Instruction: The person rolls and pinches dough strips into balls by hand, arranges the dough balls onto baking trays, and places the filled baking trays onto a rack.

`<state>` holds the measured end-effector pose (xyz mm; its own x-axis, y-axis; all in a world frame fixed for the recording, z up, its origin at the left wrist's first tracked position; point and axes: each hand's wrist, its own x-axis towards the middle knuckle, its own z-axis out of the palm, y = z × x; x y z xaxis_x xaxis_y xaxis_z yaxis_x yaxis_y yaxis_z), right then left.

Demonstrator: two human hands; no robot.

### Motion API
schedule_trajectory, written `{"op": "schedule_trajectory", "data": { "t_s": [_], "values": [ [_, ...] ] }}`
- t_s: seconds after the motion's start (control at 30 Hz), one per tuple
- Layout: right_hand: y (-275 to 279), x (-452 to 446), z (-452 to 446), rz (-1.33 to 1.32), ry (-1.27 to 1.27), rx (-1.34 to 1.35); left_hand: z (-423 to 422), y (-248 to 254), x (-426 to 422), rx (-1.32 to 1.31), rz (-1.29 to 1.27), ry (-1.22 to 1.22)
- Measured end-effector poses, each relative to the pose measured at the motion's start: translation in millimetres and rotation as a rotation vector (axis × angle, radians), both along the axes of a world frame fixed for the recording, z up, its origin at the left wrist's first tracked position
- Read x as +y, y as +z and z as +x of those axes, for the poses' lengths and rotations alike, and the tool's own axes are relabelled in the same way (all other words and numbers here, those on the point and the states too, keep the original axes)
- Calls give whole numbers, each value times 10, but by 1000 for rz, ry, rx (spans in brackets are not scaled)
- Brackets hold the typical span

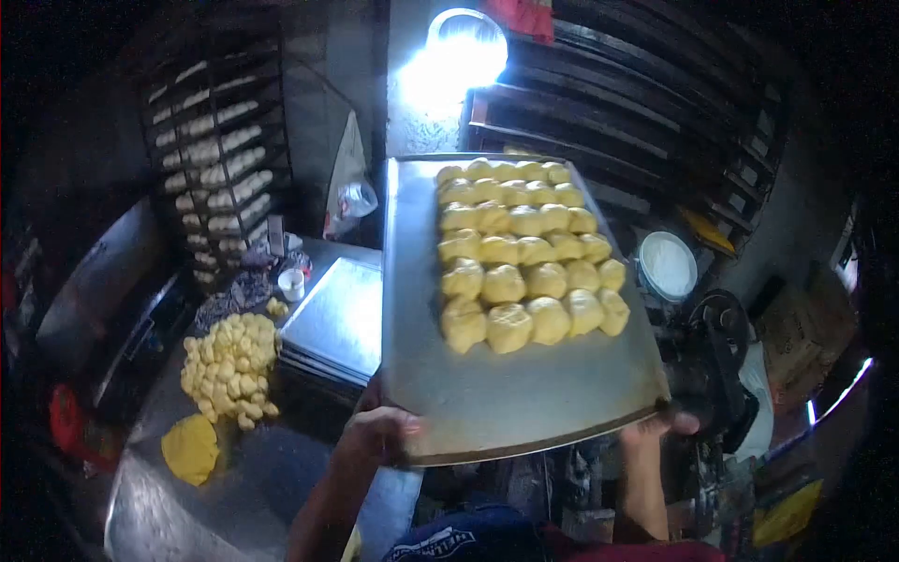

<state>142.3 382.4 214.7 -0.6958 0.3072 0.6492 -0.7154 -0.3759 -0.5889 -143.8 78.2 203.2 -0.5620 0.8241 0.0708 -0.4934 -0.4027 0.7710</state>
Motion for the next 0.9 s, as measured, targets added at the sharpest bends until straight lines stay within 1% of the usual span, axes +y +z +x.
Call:
{"op": "schedule_trajectory", "data": {
  "t_s": [0.03,0.1,0.13,0.2,0.23,0.3,0.37,0.43,0.5,0.53,0.6,0.63,0.67,0.7,0.77,0.83,0.87,0.9],
  "values": [
    [-31,-97,-99,53,-56,48,-157,30,143,47,23,-53],
    [-352,-30,-146,-195,-154,145,-349,203,458,182,32,-92],
    [-416,92,-157,-199,-155,157,-431,266,613,229,35,-105],
    [-472,328,-124,-77,-394,90,-578,345,922,227,22,-198],
    [-473,403,-190,-155,-406,103,-673,384,1111,236,24,-198],
    [-346,470,-404,-289,-431,127,-956,293,1466,178,143,-371],
    [-285,736,-732,-371,-445,143,-1204,249,1968,186,211,-471],
    [-157,1155,-1045,-415,-429,155,-1400,331,2583,195,308,-562],
    [138,1924,-1429,-448,-369,147,-1461,523,3141,58,518,-617],
    [159,2166,-1613,-456,-383,155,-1490,535,3228,-21,632,-653],
    [131,2594,-1924,-471,-376,165,-1393,309,3192,-197,476,-501],
    [129,2825,-2085,-494,-358,130,-1347,78,3081,-186,345,-490],
    [139,3021,-2212,-510,-348,111,-1344,-274,2955,-129,233,-539],
    [149,3217,-2340,-526,-337,92,-1274,-482,2729,-23,90,-463],
    [257,3665,-2642,-447,-310,72,-1135,-900,2278,173,-216,-350],
    [336,4002,-2992,-441,-321,42,-1083,-1434,1650,100,-291,-268],
    [397,4096,-3128,-429,-351,11,-1034,-1699,1287,43,-319,-191],
    [490,4168,-3262,-428,-350,1,-906,-1925,912,-59,-410,-46]
  ]
}}
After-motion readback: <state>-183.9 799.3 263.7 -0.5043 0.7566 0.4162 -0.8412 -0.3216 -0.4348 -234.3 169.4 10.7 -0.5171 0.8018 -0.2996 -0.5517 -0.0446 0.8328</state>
